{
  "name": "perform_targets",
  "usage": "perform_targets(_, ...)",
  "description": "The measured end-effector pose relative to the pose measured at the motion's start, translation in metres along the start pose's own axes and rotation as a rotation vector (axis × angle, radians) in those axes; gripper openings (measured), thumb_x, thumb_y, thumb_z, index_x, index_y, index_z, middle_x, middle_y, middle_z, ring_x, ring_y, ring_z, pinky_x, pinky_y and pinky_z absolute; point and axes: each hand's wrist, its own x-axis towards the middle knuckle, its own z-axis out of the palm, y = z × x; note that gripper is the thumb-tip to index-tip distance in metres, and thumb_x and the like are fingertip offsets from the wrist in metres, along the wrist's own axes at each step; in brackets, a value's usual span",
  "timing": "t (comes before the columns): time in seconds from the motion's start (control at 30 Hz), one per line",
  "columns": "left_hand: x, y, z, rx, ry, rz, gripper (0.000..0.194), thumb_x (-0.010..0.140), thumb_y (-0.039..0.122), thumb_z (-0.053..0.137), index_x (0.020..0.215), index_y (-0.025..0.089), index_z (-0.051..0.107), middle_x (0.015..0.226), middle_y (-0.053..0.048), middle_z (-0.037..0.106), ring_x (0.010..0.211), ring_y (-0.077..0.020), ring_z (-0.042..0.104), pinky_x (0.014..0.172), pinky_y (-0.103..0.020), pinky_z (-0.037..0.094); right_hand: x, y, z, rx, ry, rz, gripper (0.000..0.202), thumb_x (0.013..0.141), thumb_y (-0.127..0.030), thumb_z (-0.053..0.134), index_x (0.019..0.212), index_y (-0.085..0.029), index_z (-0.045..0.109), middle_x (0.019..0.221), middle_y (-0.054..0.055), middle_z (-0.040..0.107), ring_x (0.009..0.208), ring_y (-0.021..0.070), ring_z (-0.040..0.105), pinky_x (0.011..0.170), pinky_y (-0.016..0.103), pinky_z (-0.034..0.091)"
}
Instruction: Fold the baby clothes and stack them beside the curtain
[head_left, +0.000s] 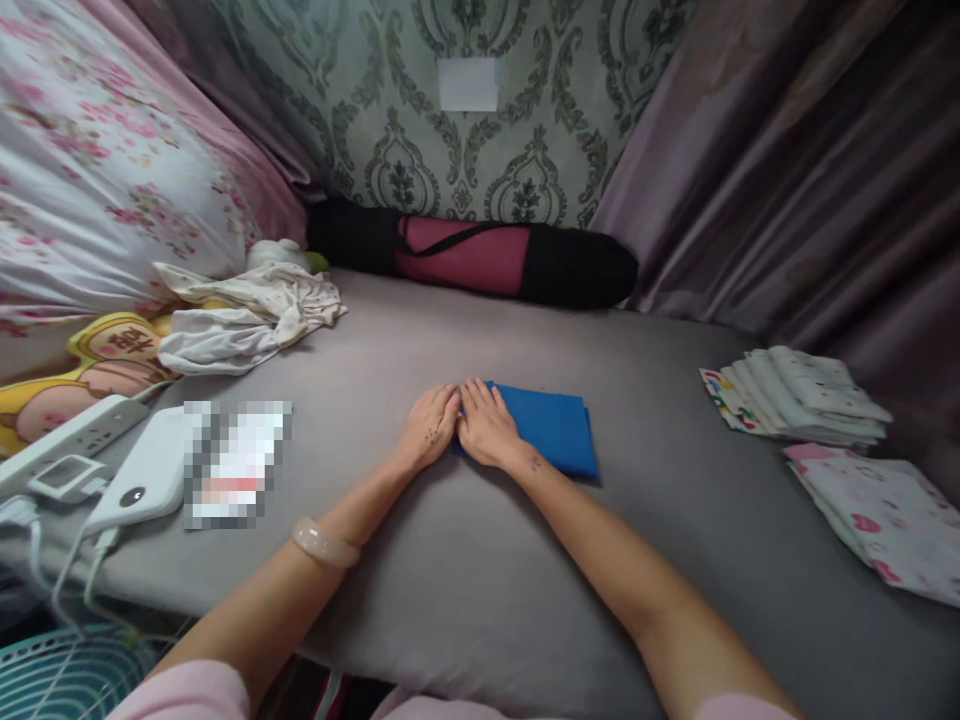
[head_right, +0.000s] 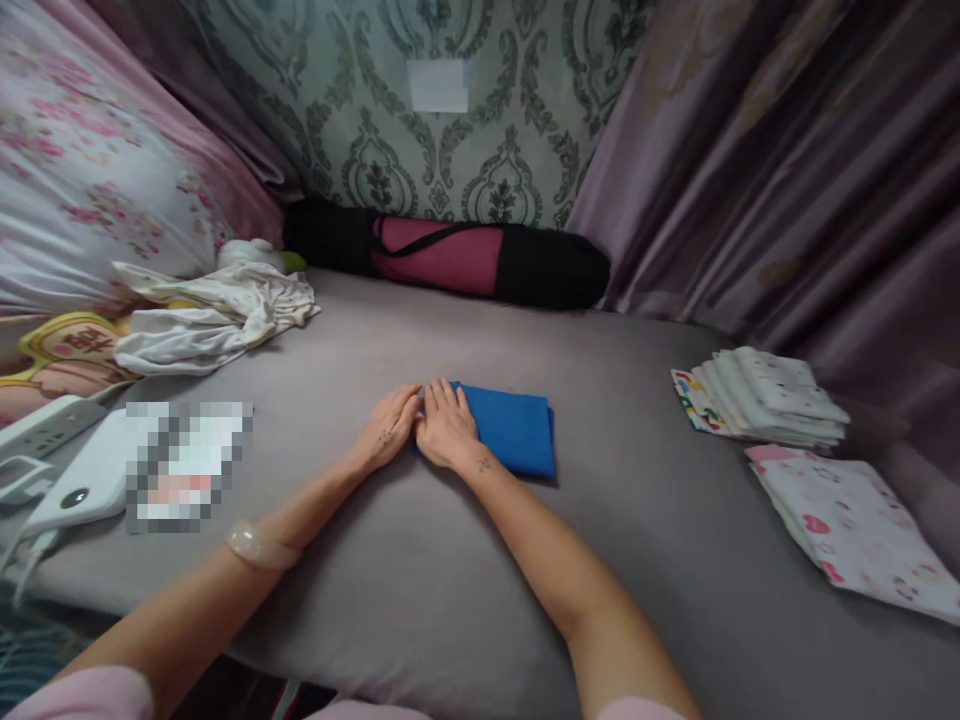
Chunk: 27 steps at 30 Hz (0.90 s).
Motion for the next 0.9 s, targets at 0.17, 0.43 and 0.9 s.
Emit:
perform_targets(0.17, 0.006, 0.008, -0.002, 0.078, -0.026, -0.017, 0.053, 0.099, 0.037, 0.019, 0.135, 0.009, 0.047, 0.137, -0.014, 0.054, 0.13, -0.0208, 0.046, 0.112, -0.035, 0.033, -0.016, 0.024, -0.023, 0.105, 0.028, 0.116, 0.062, 0.097, -0.036, 0.021, 0.148, -0.002, 0.028, 0.156, 0.015, 0.024, 0.145, 0.0238, 0.017, 0.118, 0.04, 0.015)
perform_targets(0.43, 0.019, 0.063, 0.021, 0.336, -0.097, 0.201, 0.057, 0.099, 0.042, 0.022, 0.145, 0.011, 0.037, 0.154, -0.013, 0.032, 0.145, -0.0265, 0.021, 0.118, -0.045, 0.018, -0.052, 0.076, -0.028, -0.11, 0.203, 0.341, 0.06, 0.099, -0.037, 0.024, 0.145, 0.0, 0.035, 0.154, 0.019, 0.028, 0.144, 0.0283, 0.018, 0.117, 0.047, 0.009)
perform_targets(0.9, 0.058, 0.043, 0.011, 0.192, -0.183, 0.019, 0.048, 0.093, 0.038, 0.042, 0.131, 0.011, 0.052, 0.131, -0.02, 0.056, 0.122, -0.0318, 0.052, 0.101, -0.046, 0.039, -0.053, 0.123, -0.046, 0.082, 0.271, 0.392, 0.042, 0.097, -0.024, 0.033, 0.13, -0.011, 0.056, 0.133, 0.014, 0.057, 0.124, 0.0226, 0.051, 0.105, 0.034, 0.035)
